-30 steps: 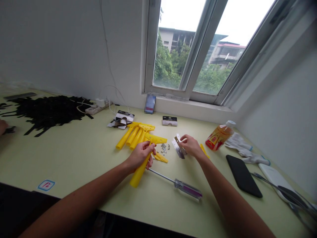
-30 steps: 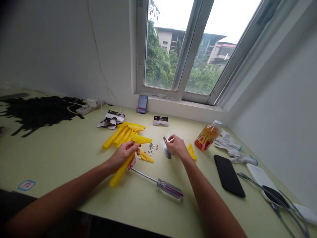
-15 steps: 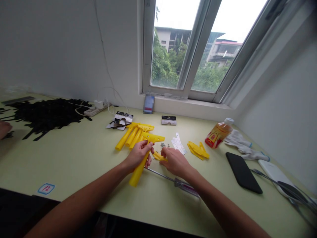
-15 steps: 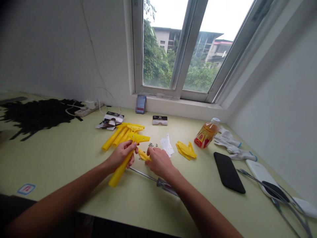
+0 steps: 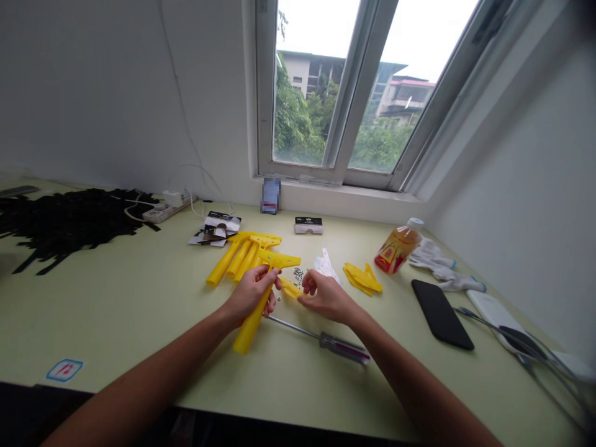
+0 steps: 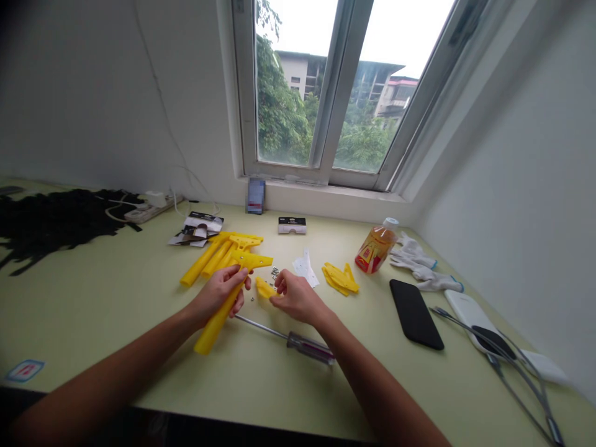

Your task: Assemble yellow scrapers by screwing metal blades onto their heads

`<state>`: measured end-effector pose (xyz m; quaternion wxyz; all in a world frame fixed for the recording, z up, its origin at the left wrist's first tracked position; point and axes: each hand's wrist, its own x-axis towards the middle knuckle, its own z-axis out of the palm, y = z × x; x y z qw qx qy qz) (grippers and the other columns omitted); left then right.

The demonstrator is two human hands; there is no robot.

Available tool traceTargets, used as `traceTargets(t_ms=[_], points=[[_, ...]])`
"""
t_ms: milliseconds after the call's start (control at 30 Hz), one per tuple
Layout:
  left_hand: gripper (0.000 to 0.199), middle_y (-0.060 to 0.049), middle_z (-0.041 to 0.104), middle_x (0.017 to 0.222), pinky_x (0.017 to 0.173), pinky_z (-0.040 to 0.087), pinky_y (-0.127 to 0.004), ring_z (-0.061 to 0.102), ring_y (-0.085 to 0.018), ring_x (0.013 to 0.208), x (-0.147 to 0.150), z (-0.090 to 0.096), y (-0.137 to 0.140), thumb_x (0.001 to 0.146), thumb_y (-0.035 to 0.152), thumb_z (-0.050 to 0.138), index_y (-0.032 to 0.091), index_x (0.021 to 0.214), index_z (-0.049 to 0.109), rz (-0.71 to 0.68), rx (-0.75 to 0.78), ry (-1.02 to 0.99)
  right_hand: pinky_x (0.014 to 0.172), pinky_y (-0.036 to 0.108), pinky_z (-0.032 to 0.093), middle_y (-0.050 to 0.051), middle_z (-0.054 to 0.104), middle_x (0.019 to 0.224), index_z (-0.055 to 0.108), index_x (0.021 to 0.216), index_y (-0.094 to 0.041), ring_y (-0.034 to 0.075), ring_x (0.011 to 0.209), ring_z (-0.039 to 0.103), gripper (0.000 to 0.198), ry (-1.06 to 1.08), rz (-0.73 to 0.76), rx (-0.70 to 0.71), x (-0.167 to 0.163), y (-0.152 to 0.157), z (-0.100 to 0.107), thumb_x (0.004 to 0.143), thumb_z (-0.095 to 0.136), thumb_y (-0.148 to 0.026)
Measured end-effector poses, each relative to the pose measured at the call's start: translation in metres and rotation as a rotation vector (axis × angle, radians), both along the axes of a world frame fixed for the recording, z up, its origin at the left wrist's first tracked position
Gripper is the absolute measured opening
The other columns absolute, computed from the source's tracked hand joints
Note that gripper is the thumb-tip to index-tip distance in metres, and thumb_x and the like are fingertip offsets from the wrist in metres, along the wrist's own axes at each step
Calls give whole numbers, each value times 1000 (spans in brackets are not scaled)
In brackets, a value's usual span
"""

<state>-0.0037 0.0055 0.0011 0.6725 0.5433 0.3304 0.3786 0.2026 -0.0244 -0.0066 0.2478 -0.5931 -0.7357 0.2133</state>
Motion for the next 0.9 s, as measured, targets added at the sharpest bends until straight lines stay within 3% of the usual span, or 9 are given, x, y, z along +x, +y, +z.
traceTargets(t_ms=[133, 267, 467, 567, 667, 767, 900], points=[[31, 0, 57, 80, 28, 37, -18, 52, -6, 37, 0, 0, -1, 85, 45, 59, 16, 82, 48, 6, -6, 14, 61, 25, 42, -2, 63, 74, 52, 75, -22, 14, 66, 57, 16, 6, -145, 80, 25, -6, 7, 74, 62, -35], [34, 1, 57, 78, 28, 38, -17, 52, -6, 37, 1, -2, 0, 85, 48, 58, 16, 83, 49, -18, -10, 18, 60, 28, 42, 2, 65, 74, 54, 73, -22, 17, 66, 59, 20, -25, -357, 140, 75, -12, 12, 75, 60, -41], [36, 1, 56, 72, 28, 38, -17, 52, -7, 36, 3, -7, 1, 85, 50, 57, 15, 82, 49, -62, -19, 54, 55, 29, 41, 3, 66, 66, 54, 67, -22, 19, 59, 60, 26, -83, -565, 95, 144, -12, 0, 69, 61, -47], [36, -1, 58, 77, 28, 38, -17, 52, -7, 36, 3, -7, 0, 85, 50, 57, 15, 83, 49, -97, -18, 69, 56, 31, 42, 4, 66, 66, 55, 66, -22, 20, 60, 60, 24, -104, -571, 91, 151, -12, -5, 65, 64, -44], [36, -1, 59, 77, 27, 37, -17, 52, -7, 36, 3, -6, -3, 86, 50, 56, 15, 82, 49, -153, -19, 81, 70, 35, 45, 8, 68, 83, 57, 73, -21, 25, 78, 63, 24, -121, -583, 178, 136, -15, 2, 69, 62, -44], [35, -1, 59, 76, 28, 39, -17, 54, -8, 37, 4, -4, -7, 86, 50, 56, 16, 83, 50, -250, -44, 120, 75, 35, 47, 8, 67, 88, 58, 82, -21, 22, 82, 63, 23, 72, -423, 207, 99, -17, 16, 79, 56, -43], [35, 1, 57, 66, 28, 39, -16, 54, -9, 37, 6, -3, -12, 87, 50, 54, 15, 83, 52, -358, -23, 164, 74, 32, 50, 7, 67, 96, 51, 94, -20, 19, 87, 64, 20, 451, 24, -51, 35, -9, 27, 83, 58, -36]])
